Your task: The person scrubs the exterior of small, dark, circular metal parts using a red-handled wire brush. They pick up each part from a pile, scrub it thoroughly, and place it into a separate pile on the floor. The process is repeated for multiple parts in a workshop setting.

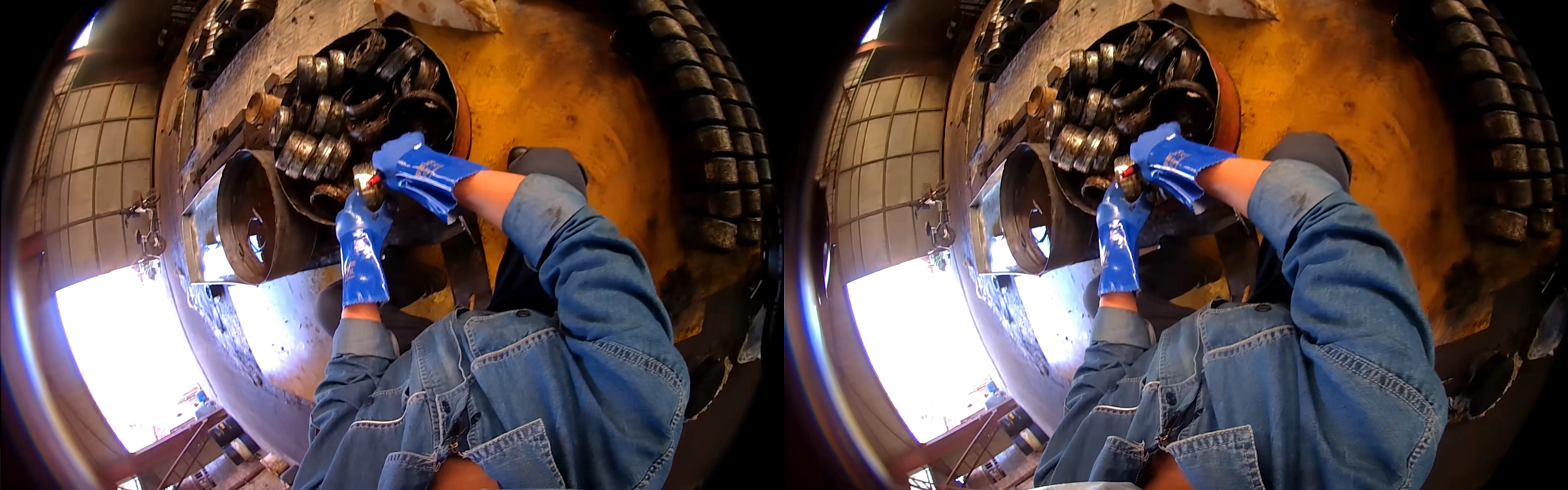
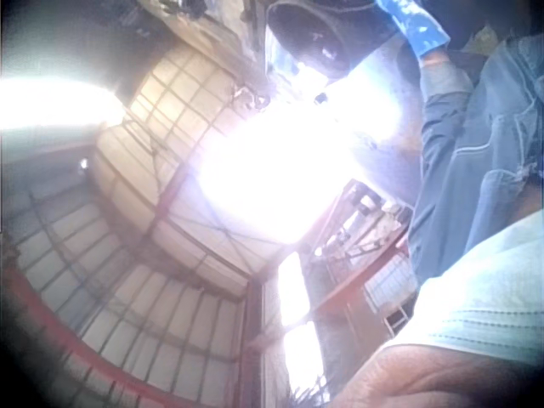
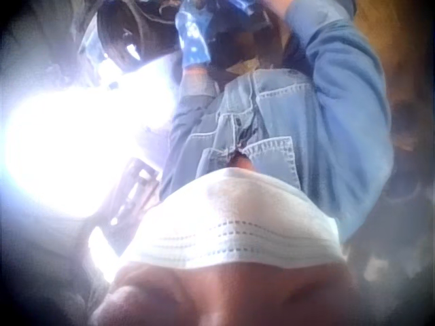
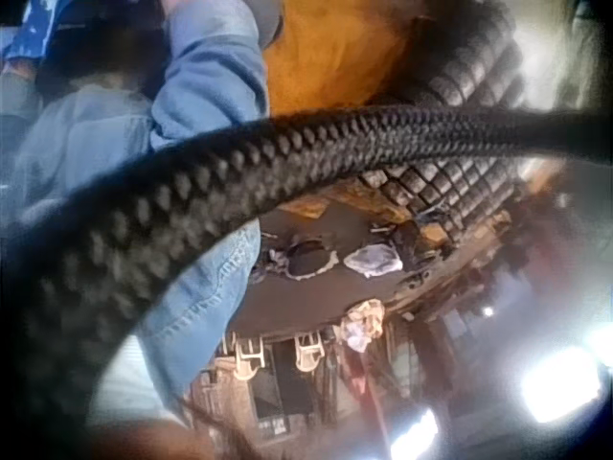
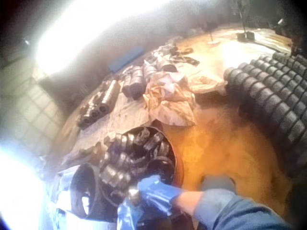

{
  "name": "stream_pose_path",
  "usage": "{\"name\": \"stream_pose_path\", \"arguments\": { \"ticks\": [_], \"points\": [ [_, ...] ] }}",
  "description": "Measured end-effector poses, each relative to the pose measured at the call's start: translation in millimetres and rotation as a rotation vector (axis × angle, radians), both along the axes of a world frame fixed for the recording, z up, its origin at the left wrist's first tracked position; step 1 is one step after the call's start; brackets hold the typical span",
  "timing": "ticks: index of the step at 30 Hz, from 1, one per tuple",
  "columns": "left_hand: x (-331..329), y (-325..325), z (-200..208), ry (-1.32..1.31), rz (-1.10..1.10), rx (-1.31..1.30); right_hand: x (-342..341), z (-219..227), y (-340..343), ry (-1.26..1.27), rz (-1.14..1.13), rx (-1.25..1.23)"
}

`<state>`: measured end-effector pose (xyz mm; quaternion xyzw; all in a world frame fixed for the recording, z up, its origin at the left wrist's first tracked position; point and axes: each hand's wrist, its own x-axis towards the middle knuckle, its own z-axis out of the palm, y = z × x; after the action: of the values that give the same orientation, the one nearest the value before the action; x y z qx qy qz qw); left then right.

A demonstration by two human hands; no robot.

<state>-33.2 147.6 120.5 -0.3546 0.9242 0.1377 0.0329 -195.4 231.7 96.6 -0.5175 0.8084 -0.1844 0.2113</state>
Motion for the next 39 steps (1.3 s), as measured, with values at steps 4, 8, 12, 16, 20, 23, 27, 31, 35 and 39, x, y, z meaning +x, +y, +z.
{"name": "stream_pose_path", "arguments": {
  "ticks": [4,8,12,16,20,23,27,31,35,39],
  "points": [
    [3,0,-3,0.09,-0.02,0.094,-1,7,-3,-0.032,0.015,0.096],
    [-1,4,0,0.062,-0.015,0.096,-1,-1,-6,-0.038,0.013,0.078],
    [0,1,1,0.053,0.017,0.126,0,-3,-7,-0.032,0.011,0.033],
    [-1,-1,-2,0.024,0.02,0.092,0,3,-5,-0.021,0.029,0.047],
    [1,-12,-14,0.056,0.008,0.132,2,10,-1,-0.007,0.042,0.054],
    [1,-5,-6,0.034,0.032,0.075,1,10,-6,0.003,0.068,0.059],
    [6,-21,-15,0.026,0.077,0.151,2,7,-8,0.008,0.083,0.021],
    [14,-40,-29,0.048,0.036,0.166,5,10,-12,-0.001,0.075,0.042],
    [3,-30,-26,0.018,0.039,0.16,1,2,-15,-0.02,0.06,0.063],
    [16,-48,-37,0.059,0.033,0.13,7,5,-21,-0.012,0.033,0.048]
  ]
}}
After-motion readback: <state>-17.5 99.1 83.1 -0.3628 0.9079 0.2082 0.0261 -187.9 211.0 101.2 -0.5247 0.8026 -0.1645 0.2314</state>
